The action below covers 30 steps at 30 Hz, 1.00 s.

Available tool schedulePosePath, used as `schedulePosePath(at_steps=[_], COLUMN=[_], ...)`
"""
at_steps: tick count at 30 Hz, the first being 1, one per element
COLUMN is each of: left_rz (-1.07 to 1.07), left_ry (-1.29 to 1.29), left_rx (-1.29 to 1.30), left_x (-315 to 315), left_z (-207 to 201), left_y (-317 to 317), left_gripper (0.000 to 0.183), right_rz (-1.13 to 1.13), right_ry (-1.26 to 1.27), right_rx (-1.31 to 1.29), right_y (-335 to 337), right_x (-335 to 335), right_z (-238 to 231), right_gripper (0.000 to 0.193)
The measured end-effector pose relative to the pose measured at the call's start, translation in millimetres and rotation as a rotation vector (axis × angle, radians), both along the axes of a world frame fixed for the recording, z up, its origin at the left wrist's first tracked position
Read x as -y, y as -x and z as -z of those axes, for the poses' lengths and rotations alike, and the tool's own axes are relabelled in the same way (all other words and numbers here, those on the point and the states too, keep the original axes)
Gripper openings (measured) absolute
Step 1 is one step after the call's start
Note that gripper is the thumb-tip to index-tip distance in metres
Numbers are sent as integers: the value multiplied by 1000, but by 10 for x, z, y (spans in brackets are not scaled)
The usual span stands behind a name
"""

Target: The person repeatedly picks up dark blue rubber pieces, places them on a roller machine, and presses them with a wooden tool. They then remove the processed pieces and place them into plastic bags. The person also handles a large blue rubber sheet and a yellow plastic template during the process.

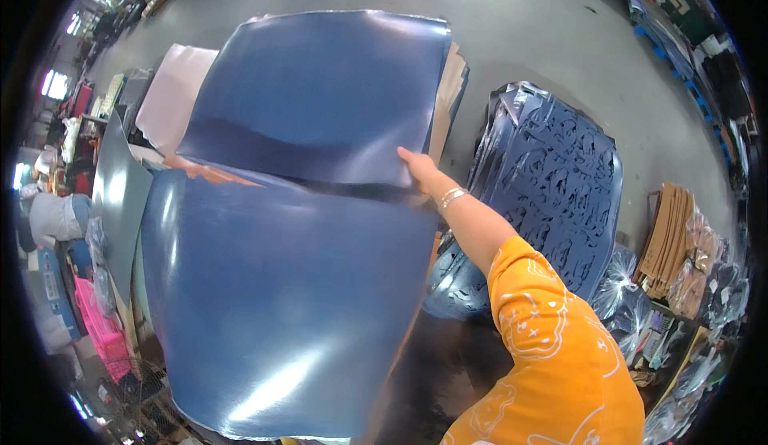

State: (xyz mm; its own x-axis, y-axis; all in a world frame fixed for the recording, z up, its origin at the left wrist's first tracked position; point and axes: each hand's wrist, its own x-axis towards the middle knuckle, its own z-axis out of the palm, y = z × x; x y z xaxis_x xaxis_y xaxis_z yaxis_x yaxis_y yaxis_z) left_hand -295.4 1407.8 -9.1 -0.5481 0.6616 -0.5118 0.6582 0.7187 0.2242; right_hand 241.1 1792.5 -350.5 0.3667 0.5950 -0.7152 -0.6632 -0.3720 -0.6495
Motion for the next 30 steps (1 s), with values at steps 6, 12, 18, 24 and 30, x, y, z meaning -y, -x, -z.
schedulePosePath(at_steps=[6, 12, 18, 24, 30], left_rz=[-67, 92, -216, -299, -211], left_ry=[-407, -573, -622, -608, -999], left_rx=[328, 350, 691, 531, 582], left_x=[-236, -331, 172, 652, 377], left_z=[61, -114, -103, -34, 111], left_y=[-201, -278, -348, -362, -221], left_gripper=[45, 46, 43, 44, 71], right_rz=[-471, -454, -236, -302, -34], right_ry=[-478, -813, -1002, -744, -1437], right_rx=[762, 964, 457, 756, 943], right_y=[283, 1242, 1215, 873, 705], right_x=[-1010, -868, -727, -276, 374], right_z=[-2307, -3469, -3689, -3797, -5450], right_gripper=[49, 50, 37, 45, 28])
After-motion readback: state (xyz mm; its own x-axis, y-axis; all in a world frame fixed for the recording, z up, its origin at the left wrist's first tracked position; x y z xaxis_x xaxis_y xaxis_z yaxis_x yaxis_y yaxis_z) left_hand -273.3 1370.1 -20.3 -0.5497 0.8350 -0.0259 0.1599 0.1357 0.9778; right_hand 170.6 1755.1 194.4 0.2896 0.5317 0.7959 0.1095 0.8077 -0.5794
